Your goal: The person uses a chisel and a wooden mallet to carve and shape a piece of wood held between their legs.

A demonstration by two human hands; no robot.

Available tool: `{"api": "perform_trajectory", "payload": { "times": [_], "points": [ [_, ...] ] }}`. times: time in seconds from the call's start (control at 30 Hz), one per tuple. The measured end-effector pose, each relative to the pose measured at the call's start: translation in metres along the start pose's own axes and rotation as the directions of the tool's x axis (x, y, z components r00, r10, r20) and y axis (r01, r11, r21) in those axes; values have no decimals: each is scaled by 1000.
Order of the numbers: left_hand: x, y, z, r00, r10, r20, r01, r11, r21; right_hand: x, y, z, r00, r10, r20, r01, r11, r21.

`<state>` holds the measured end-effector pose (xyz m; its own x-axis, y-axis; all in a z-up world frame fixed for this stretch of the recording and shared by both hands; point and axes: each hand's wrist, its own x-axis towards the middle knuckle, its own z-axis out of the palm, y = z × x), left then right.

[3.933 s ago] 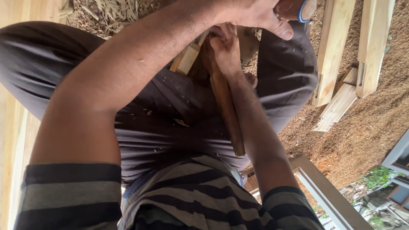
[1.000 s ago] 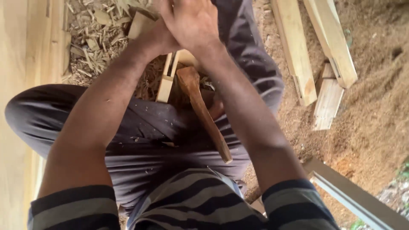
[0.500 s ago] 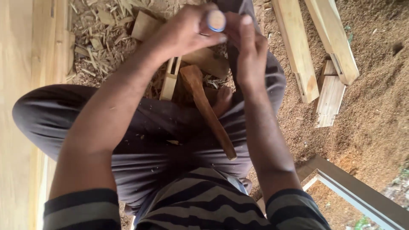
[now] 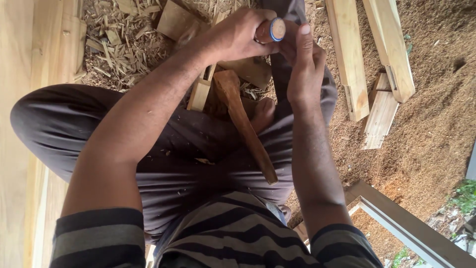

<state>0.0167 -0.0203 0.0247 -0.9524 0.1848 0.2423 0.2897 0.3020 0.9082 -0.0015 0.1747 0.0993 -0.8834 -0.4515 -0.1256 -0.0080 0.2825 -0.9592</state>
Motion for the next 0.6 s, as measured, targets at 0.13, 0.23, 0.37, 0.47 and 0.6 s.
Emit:
{"api": "perform_trajectory", "payload": {
  "times": [0.13, 0.23, 0.37, 0.47, 0.6],
  "points": [
    [0, -1, -2, 1000, 23, -17, -22, 1000, 19, 0, -1, -3, 1000, 3, 12, -3, 1000, 11],
    [-2, -4, -2, 1000, 10, -5, -10, 1000, 15, -2, -15, -3, 1000, 3, 5, -3, 1000, -7],
    [-3, -5, -2, 999, -20, 45, 19, 1000, 18, 0, -57, -11, 999, -29, -34, 25, 994, -103],
    [-8, 1, -5, 996, -58, 73, 55, 998, 41, -7, -92, -25, 942, -335, -33, 334, 942, -28],
    [-12, -9, -2, 999, -1, 54, -1, 1000, 26, 29, -63, 18, 932, -354, 76, 360, 886, -292]
  ]
}}
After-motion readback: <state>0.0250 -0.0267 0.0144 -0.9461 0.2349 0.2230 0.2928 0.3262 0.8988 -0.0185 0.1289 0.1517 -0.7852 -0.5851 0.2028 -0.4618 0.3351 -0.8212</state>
